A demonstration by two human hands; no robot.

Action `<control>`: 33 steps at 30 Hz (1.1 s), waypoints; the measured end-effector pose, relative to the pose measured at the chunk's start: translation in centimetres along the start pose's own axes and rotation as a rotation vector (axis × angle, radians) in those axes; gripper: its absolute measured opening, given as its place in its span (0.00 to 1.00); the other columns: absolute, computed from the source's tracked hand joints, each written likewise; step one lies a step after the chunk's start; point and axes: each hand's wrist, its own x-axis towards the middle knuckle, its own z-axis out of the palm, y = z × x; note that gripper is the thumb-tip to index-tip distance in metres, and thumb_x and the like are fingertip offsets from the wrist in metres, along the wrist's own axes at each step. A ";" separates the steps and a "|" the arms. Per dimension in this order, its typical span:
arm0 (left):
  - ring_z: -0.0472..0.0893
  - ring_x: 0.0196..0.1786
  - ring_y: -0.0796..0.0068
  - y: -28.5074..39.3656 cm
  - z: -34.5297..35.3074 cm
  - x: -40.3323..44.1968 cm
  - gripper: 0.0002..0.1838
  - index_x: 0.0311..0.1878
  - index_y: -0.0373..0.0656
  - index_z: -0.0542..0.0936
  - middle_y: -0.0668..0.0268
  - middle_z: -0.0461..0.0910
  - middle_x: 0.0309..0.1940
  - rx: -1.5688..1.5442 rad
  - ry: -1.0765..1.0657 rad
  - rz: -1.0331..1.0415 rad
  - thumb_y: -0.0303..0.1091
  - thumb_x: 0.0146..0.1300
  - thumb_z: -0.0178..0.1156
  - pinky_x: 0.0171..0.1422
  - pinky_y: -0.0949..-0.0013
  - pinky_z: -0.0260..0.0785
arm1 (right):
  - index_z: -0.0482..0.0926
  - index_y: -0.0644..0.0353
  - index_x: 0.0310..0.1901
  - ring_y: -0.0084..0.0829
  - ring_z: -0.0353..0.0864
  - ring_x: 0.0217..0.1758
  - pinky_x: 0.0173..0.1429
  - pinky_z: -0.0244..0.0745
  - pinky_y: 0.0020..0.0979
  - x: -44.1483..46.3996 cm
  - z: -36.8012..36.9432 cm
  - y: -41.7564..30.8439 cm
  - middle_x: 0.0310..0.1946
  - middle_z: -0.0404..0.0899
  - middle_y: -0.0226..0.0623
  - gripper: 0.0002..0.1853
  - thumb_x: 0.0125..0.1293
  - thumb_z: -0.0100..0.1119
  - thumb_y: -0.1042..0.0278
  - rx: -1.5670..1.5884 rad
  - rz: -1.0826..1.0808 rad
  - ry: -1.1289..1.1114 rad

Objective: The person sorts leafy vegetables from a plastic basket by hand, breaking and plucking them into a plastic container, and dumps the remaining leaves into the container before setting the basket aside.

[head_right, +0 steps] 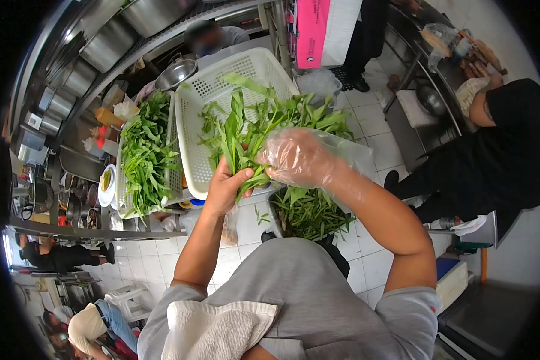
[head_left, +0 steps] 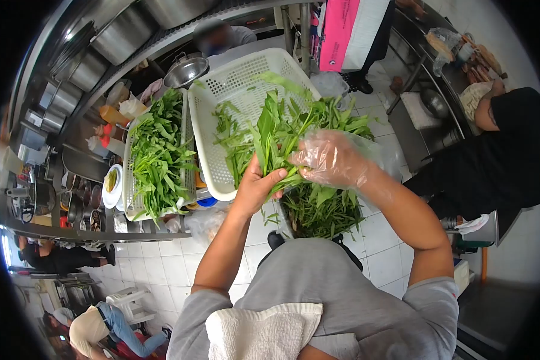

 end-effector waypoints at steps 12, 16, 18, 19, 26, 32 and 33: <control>0.72 0.26 0.84 -0.8 -0.5 0.1 0.21 0.58 0.46 0.67 0.70 0.76 0.36 0.078 0.158 -0.017 0.27 0.64 0.60 0.22 0.80 0.63 | 0.83 0.58 0.37 0.27 0.79 0.38 0.50 0.70 0.26 -0.7 -9.9 3.9 0.33 0.83 0.34 0.10 0.65 0.55 0.63 0.247 0.746 0.548; 0.75 0.31 0.84 -1.2 -0.6 0.7 0.18 0.58 0.45 0.67 0.70 0.77 0.39 0.124 0.182 -0.017 0.28 0.66 0.58 0.25 0.80 0.68 | 0.82 0.58 0.41 0.22 0.78 0.36 0.48 0.71 0.25 -0.5 -12.9 3.1 0.32 0.83 0.27 0.12 0.69 0.54 0.60 0.202 1.033 0.811; 0.75 0.31 0.84 -1.0 -0.3 0.7 0.17 0.57 0.45 0.68 0.70 0.77 0.40 0.115 0.182 -0.017 0.29 0.67 0.56 0.24 0.80 0.68 | 0.81 0.59 0.42 0.21 0.78 0.36 0.45 0.72 0.24 -1.6 -14.3 4.3 0.34 0.83 0.30 0.09 0.68 0.56 0.64 0.240 0.798 1.028; 0.76 0.32 0.84 -0.9 -0.2 0.7 0.15 0.57 0.44 0.68 0.70 0.78 0.40 0.104 0.186 -0.015 0.31 0.69 0.54 0.24 0.79 0.68 | 0.81 0.60 0.42 0.23 0.78 0.35 0.45 0.72 0.25 -0.9 -14.8 3.2 0.35 0.82 0.31 0.09 0.67 0.56 0.66 0.074 0.788 0.931; 0.75 0.22 0.79 -1.0 0.8 1.0 0.11 0.54 0.43 0.67 0.58 0.82 0.38 0.141 0.201 -0.026 0.33 0.71 0.50 0.20 0.78 0.64 | 0.81 0.53 0.29 0.32 0.76 0.33 0.39 0.74 0.32 1.1 -6.2 1.1 0.27 0.77 0.32 0.04 0.58 0.63 0.66 -0.330 0.065 0.156; 0.74 0.27 0.85 -0.8 0.9 0.6 0.13 0.57 0.43 0.69 0.70 0.77 0.36 0.253 0.171 0.012 0.31 0.71 0.50 0.23 0.80 0.68 | 0.76 0.53 0.21 0.36 0.76 0.33 0.39 0.72 0.38 1.8 -2.1 0.0 0.24 0.75 0.34 0.04 0.50 0.58 0.67 -0.248 0.014 -0.093; 0.73 0.26 0.86 -1.1 0.7 0.6 0.14 0.57 0.43 0.69 0.70 0.77 0.36 0.270 0.146 0.036 0.31 0.70 0.51 0.24 0.80 0.67 | 0.76 0.53 0.21 0.36 0.76 0.33 0.39 0.72 0.39 1.5 -1.7 0.2 0.24 0.75 0.34 0.03 0.49 0.58 0.68 -0.147 0.011 -0.073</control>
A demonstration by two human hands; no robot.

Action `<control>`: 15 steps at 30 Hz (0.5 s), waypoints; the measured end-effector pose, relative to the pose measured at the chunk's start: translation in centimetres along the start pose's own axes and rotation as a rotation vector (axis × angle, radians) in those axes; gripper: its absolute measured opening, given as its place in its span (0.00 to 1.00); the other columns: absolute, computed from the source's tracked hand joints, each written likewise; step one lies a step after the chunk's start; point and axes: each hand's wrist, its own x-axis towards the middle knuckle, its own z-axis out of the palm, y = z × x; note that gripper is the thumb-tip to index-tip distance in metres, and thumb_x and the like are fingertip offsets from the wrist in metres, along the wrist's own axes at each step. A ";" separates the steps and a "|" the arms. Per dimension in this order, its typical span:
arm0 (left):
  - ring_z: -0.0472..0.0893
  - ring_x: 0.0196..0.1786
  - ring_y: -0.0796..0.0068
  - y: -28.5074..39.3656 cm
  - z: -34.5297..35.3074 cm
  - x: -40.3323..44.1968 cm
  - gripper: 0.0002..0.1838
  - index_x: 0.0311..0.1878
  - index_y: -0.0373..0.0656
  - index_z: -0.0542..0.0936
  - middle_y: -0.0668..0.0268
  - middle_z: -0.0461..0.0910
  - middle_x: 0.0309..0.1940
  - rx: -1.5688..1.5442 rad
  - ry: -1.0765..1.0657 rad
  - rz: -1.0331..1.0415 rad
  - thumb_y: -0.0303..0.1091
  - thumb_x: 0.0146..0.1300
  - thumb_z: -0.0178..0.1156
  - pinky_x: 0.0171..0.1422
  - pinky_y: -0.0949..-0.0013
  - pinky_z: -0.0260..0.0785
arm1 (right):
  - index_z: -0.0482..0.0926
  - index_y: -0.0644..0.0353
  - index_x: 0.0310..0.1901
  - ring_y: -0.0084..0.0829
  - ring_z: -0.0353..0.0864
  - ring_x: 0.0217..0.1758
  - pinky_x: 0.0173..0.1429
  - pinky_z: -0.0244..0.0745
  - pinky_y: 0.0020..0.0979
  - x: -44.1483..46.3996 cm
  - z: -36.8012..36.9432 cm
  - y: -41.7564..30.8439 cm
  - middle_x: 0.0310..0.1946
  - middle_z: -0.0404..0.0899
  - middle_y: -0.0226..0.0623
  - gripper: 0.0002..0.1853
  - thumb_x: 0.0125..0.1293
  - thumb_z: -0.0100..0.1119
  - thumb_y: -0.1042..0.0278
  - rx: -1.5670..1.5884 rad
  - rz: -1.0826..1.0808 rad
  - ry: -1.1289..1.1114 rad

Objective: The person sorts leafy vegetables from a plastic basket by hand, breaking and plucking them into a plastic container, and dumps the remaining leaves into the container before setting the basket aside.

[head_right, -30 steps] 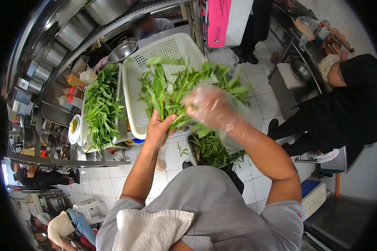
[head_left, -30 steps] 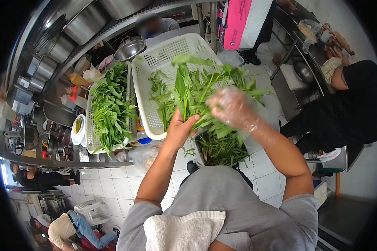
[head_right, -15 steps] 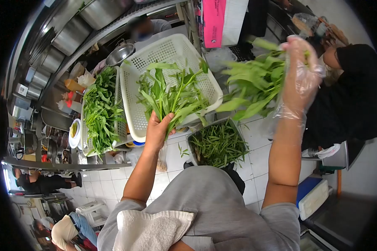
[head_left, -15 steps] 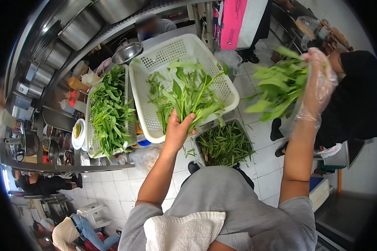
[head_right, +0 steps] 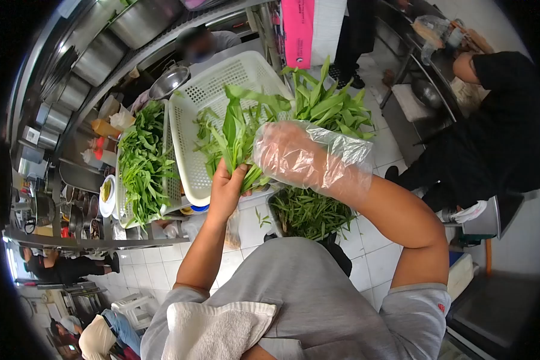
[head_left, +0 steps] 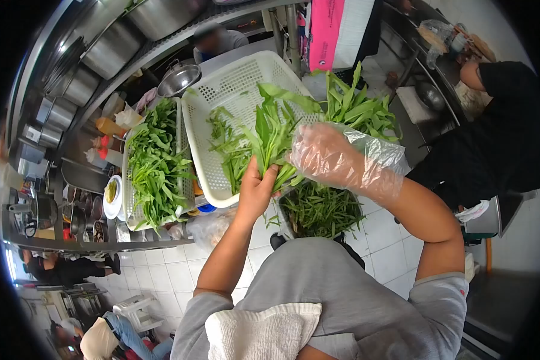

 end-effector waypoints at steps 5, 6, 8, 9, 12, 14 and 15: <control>0.72 0.25 0.85 0.0 -0.6 -0.7 0.15 0.57 0.42 0.69 0.70 0.77 0.36 0.098 -0.078 -0.006 0.29 0.69 0.53 0.26 0.79 0.67 | 0.75 0.54 0.22 0.39 0.76 0.31 0.38 0.72 0.41 -1.0 1.0 0.0 0.25 0.75 0.37 0.05 0.50 0.58 0.66 0.192 0.032 -0.063; 0.72 0.26 0.85 0.0 -0.7 -0.9 0.15 0.57 0.42 0.69 0.71 0.76 0.35 0.131 -0.085 -0.015 0.29 0.68 0.54 0.27 0.79 0.67 | 0.76 0.54 0.22 0.40 0.77 0.31 0.37 0.72 0.41 -1.2 1.3 0.1 0.25 0.75 0.38 0.06 0.50 0.59 0.64 0.197 0.009 -0.045; 0.72 0.26 0.85 0.0 -0.7 -0.9 0.16 0.57 0.42 0.69 0.71 0.76 0.35 0.165 -0.094 -0.021 0.29 0.68 0.54 0.27 0.78 0.67 | 0.77 0.54 0.24 0.40 0.77 0.32 0.37 0.72 0.41 -1.4 1.5 0.1 0.26 0.75 0.38 0.06 0.52 0.61 0.63 0.187 0.032 -0.082; 0.71 0.26 0.86 0.0 -0.6 -1.0 0.16 0.58 0.43 0.69 0.72 0.75 0.35 0.151 -0.093 -0.013 0.29 0.68 0.54 0.26 0.79 0.66 | 0.79 0.53 0.27 0.40 0.76 0.34 0.37 0.72 0.40 -1.5 1.5 0.0 0.27 0.75 0.38 0.06 0.54 0.64 0.63 0.178 0.057 -0.121; 0.69 0.25 0.86 -0.2 -0.9 -0.5 0.17 0.60 0.44 0.67 0.72 0.75 0.37 0.033 -0.106 0.016 0.27 0.68 0.52 0.25 0.79 0.64 | 0.81 0.54 0.31 0.39 0.77 0.35 0.38 0.72 0.39 -1.1 1.2 -0.8 0.28 0.76 0.40 0.07 0.54 0.63 0.62 0.149 0.215 -0.138; 0.67 0.24 0.86 -0.1 -0.7 0.3 0.20 0.62 0.45 0.64 0.71 0.74 0.41 -0.140 -0.090 0.019 0.25 0.69 0.51 0.23 0.80 0.60 | 0.82 0.54 0.34 0.40 0.77 0.35 0.38 0.72 0.38 -0.8 1.5 -1.0 0.29 0.76 0.41 0.08 0.54 0.63 0.63 0.278 0.345 -0.038; 0.67 0.24 0.86 0.4 -0.2 0.6 0.20 0.62 0.45 0.64 0.71 0.74 0.41 -0.142 -0.087 0.020 0.25 0.69 0.51 0.23 0.80 0.60 | 0.83 0.54 0.36 0.40 0.77 0.36 0.38 0.72 0.37 -0.6 1.7 -1.0 0.29 0.77 0.43 0.09 0.54 0.63 0.63 0.409 0.475 0.065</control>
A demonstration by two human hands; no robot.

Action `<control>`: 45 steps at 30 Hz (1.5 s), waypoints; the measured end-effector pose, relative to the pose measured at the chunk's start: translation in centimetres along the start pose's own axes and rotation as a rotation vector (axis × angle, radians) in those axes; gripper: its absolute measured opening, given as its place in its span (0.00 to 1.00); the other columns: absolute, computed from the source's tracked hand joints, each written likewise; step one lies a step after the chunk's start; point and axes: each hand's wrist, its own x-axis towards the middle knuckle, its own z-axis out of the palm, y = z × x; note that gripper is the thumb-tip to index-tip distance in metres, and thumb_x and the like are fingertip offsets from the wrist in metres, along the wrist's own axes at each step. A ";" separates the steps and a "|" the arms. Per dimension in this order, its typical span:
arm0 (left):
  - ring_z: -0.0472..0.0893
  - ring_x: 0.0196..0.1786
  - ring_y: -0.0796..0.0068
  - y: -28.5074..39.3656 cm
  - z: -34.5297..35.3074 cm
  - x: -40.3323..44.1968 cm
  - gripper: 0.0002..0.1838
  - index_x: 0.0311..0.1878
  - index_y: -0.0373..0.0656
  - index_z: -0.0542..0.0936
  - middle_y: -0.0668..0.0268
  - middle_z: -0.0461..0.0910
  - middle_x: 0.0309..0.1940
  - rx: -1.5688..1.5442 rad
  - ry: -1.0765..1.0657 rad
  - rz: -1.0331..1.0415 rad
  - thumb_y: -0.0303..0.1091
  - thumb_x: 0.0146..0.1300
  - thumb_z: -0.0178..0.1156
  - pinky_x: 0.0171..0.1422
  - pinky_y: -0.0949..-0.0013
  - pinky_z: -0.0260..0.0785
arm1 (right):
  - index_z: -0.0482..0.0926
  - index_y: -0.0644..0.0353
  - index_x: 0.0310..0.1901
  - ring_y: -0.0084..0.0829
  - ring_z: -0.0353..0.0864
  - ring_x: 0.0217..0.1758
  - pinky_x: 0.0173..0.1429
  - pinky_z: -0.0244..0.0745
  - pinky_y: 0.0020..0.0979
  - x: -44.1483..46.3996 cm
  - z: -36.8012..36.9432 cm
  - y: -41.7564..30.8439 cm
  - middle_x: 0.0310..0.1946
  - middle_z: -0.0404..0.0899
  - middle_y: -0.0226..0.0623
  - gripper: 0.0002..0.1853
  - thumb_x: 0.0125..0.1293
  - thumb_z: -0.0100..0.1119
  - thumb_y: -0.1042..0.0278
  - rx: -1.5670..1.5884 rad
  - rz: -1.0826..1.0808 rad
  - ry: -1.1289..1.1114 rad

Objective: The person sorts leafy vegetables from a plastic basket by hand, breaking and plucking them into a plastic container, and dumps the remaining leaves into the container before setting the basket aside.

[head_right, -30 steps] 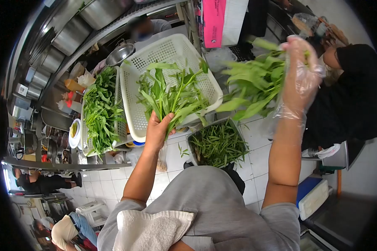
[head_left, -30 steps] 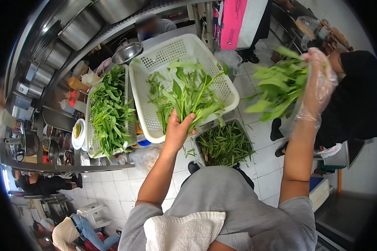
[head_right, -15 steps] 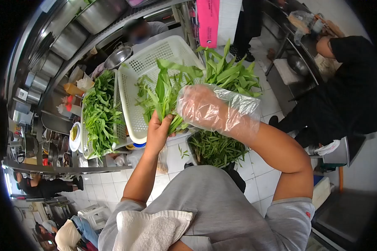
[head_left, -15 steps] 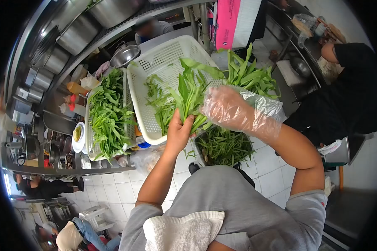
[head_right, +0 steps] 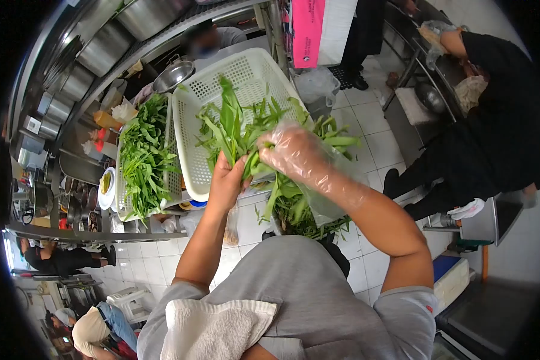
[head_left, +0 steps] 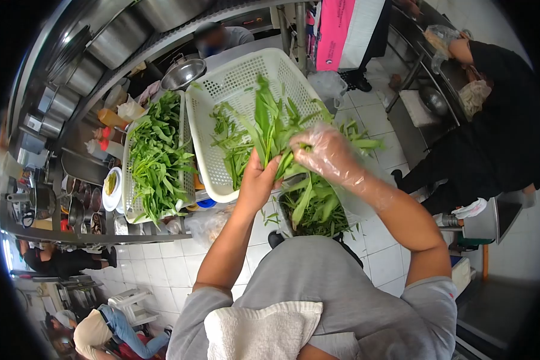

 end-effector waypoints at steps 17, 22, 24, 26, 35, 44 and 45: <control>0.71 0.21 0.82 -1.9 0.4 0.6 0.09 0.43 0.40 0.74 0.70 0.76 0.23 0.232 0.134 -0.023 0.34 0.71 0.48 0.25 0.74 0.65 | 0.82 0.57 0.36 0.37 0.79 0.39 0.47 0.73 0.34 -0.2 -9.9 -1.7 0.35 0.81 0.37 0.08 0.58 0.63 0.65 -0.177 0.022 0.160; 0.71 0.19 0.82 -1.1 1.7 0.3 0.09 0.38 0.38 0.74 0.67 0.72 0.15 0.439 0.138 0.042 0.34 0.69 0.51 0.24 0.72 0.63 | 0.81 0.54 0.34 0.37 0.76 0.35 0.44 0.73 0.37 0.6 -5.7 -1.9 0.28 0.76 0.34 0.07 0.54 0.65 0.65 -0.525 -0.379 0.135; 0.70 0.18 0.81 -0.8 2.0 0.1 0.09 0.36 0.37 0.73 0.65 0.70 0.13 0.546 0.106 0.099 0.33 0.68 0.53 0.23 0.71 0.61 | 0.80 0.52 0.32 0.36 0.76 0.37 0.42 0.73 0.38 0.7 -3.4 -0.4 0.30 0.76 0.34 0.04 0.54 0.64 0.67 -0.361 -0.324 0.065; 0.70 0.17 0.79 -0.6 2.3 -0.1 0.09 0.35 0.36 0.73 0.63 0.70 0.13 0.540 0.099 0.095 0.33 0.68 0.53 0.23 0.70 0.61 | 0.79 0.52 0.31 0.36 0.76 0.37 0.41 0.72 0.39 0.7 -2.3 0.9 0.32 0.76 0.34 0.03 0.54 0.62 0.68 -0.178 -0.335 0.181; 0.73 0.18 0.59 0.2 1.5 -1.0 0.09 0.38 0.36 0.75 0.52 0.73 0.18 0.649 0.097 0.050 0.33 0.68 0.53 0.26 0.61 0.63 | 0.76 0.54 0.27 0.38 0.76 0.35 0.39 0.72 0.38 2.3 -3.9 1.6 0.28 0.75 0.35 0.04 0.50 0.61 0.68 -0.462 -0.354 0.092; 0.75 0.25 0.48 0.8 2.2 -1.4 0.10 0.38 0.35 0.75 0.47 0.75 0.23 0.711 0.012 0.033 0.34 0.68 0.52 0.32 0.57 0.66 | 0.75 0.54 0.26 0.33 0.74 0.31 0.33 0.71 0.34 0.6 -3.6 -1.9 0.25 0.73 0.32 0.05 0.55 0.61 0.68 -0.517 -0.573 0.048; 0.75 0.25 0.47 0.9 2.4 -1.6 0.11 0.38 0.35 0.75 0.46 0.75 0.23 0.676 -0.022 0.074 0.34 0.69 0.51 0.32 0.56 0.66 | 0.75 0.53 0.26 0.33 0.74 0.30 0.32 0.71 0.34 -0.2 -2.3 -0.8 0.25 0.72 0.31 0.05 0.54 0.62 0.68 -0.375 -0.535 0.013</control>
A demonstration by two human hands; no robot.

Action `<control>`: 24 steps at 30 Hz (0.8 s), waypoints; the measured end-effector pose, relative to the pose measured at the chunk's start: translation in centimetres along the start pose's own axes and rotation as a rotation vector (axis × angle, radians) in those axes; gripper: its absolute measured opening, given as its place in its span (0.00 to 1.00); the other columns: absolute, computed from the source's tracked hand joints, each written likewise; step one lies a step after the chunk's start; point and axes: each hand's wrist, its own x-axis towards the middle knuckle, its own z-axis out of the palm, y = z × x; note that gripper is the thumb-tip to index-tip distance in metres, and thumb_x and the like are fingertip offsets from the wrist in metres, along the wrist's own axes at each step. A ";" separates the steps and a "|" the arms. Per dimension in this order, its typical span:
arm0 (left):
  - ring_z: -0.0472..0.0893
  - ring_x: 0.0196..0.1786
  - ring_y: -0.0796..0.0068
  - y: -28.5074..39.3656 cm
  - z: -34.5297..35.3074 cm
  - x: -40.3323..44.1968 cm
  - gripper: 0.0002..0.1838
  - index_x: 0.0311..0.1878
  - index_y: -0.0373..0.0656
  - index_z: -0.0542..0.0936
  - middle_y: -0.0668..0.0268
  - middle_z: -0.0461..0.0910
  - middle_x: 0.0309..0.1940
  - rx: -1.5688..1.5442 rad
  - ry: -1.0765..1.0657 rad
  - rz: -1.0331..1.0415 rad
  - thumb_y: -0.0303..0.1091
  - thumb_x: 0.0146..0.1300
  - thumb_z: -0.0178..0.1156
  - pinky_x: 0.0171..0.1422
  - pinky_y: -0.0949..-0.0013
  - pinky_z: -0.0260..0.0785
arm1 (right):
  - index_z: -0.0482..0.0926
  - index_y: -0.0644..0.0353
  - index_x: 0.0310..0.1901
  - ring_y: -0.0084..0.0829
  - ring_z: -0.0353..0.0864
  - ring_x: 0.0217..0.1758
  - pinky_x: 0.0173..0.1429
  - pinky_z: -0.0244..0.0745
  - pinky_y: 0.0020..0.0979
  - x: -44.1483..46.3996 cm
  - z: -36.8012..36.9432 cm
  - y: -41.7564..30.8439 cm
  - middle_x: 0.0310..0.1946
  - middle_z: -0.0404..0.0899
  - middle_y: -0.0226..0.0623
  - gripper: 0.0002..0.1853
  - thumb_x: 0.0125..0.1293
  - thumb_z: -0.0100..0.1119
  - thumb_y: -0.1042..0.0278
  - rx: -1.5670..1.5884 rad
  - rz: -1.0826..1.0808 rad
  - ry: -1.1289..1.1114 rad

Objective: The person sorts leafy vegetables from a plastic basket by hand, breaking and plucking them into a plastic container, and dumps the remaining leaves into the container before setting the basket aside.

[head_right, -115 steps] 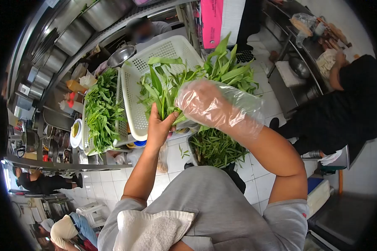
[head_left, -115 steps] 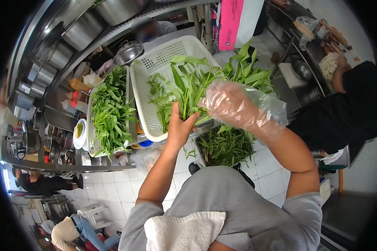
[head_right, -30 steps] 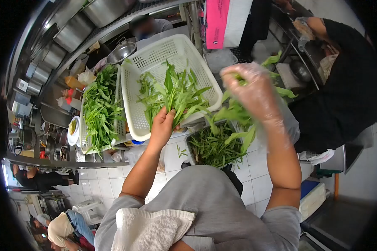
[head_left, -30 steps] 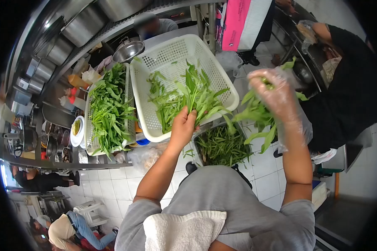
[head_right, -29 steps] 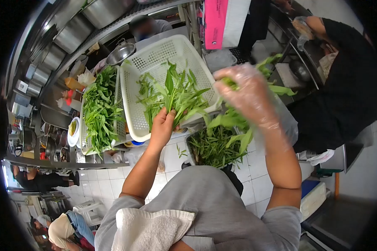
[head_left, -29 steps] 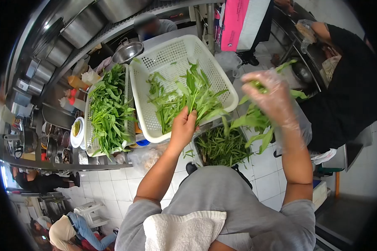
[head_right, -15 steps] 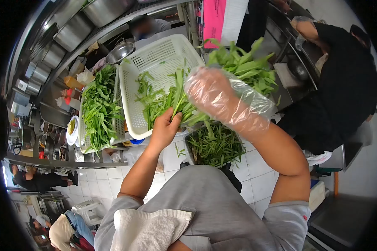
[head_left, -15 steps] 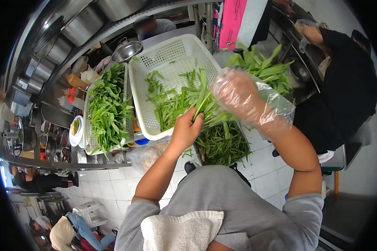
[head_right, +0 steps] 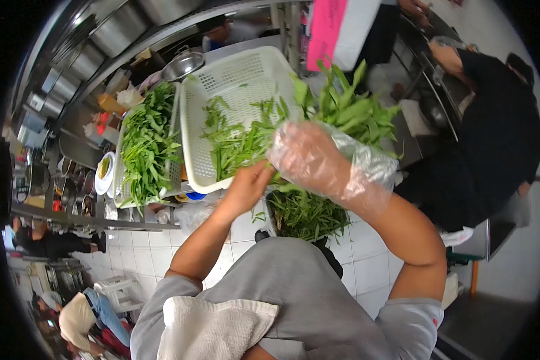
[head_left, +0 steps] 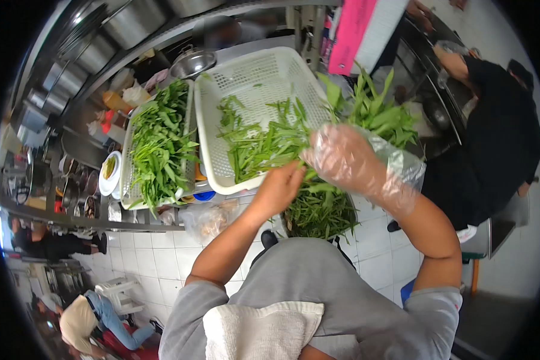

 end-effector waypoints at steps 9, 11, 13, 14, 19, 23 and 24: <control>0.75 0.35 0.38 0.5 1.3 -1.7 0.13 0.42 0.37 0.74 0.45 0.77 0.29 -0.090 -0.229 -0.010 0.38 0.71 0.48 0.40 0.48 0.67 | 0.81 0.52 0.31 0.33 0.75 0.32 0.36 0.73 0.35 -0.7 -2.8 -1.9 0.29 0.77 0.28 0.06 0.50 0.65 0.67 0.066 0.004 -0.272; 0.75 0.36 0.39 -0.1 2.6 -2.3 0.12 0.41 0.37 0.75 0.45 0.77 0.31 -0.195 -0.150 0.066 0.37 0.70 0.48 0.41 0.48 0.67 | 0.82 0.53 0.30 0.36 0.77 0.36 0.40 0.74 0.36 -1.4 -3.0 -2.1 0.30 0.77 0.34 0.05 0.51 0.64 0.67 0.107 0.096 -0.314; 0.78 0.37 0.47 -0.4 3.5 -2.9 0.13 0.48 0.38 0.77 0.46 0.78 0.35 -0.107 -0.261 0.136 0.37 0.72 0.49 0.43 0.58 0.70 | 0.83 0.57 0.34 0.39 0.78 0.39 0.43 0.74 0.36 -2.8 -2.8 -0.7 0.33 0.79 0.37 0.06 0.54 0.61 0.70 0.190 0.537 -0.111; 0.78 0.41 0.45 -0.4 4.0 -3.3 0.13 0.50 0.37 0.77 0.48 0.79 0.37 -0.068 -0.301 0.106 0.36 0.70 0.52 0.46 0.58 0.71 | 0.82 0.59 0.35 0.38 0.79 0.39 0.44 0.73 0.35 -3.0 -3.7 0.3 0.34 0.80 0.39 0.06 0.56 0.59 0.72 0.229 0.690 -0.073; 0.78 0.49 0.46 -6.0 8.7 -3.4 0.19 0.53 0.37 0.76 0.50 0.79 0.45 -0.109 -0.178 0.104 0.40 0.65 0.58 0.52 0.56 0.72 | 0.80 0.64 0.35 0.34 0.79 0.40 0.49 0.70 0.31 -2.8 -9.1 3.0 0.34 0.80 0.38 0.05 0.60 0.56 0.74 0.241 0.785 0.129; 0.69 0.63 0.50 -8.8 9.4 -3.2 0.27 0.56 0.44 0.76 0.55 0.64 0.66 0.614 -0.361 -0.046 0.50 0.58 0.62 0.55 0.50 0.72 | 0.80 0.65 0.35 0.35 0.79 0.43 0.52 0.69 0.32 -1.7 -10.3 2.2 0.39 0.82 0.39 0.05 0.60 0.57 0.73 0.217 0.710 0.128; 0.70 0.62 0.51 -8.7 9.2 -3.7 0.26 0.56 0.44 0.76 0.55 0.66 0.65 0.588 -0.349 -0.021 0.50 0.58 0.62 0.54 0.49 0.73 | 0.80 0.64 0.35 0.35 0.79 0.45 0.52 0.69 0.32 -1.4 -10.4 2.1 0.41 0.82 0.40 0.06 0.61 0.57 0.71 0.317 0.739 0.073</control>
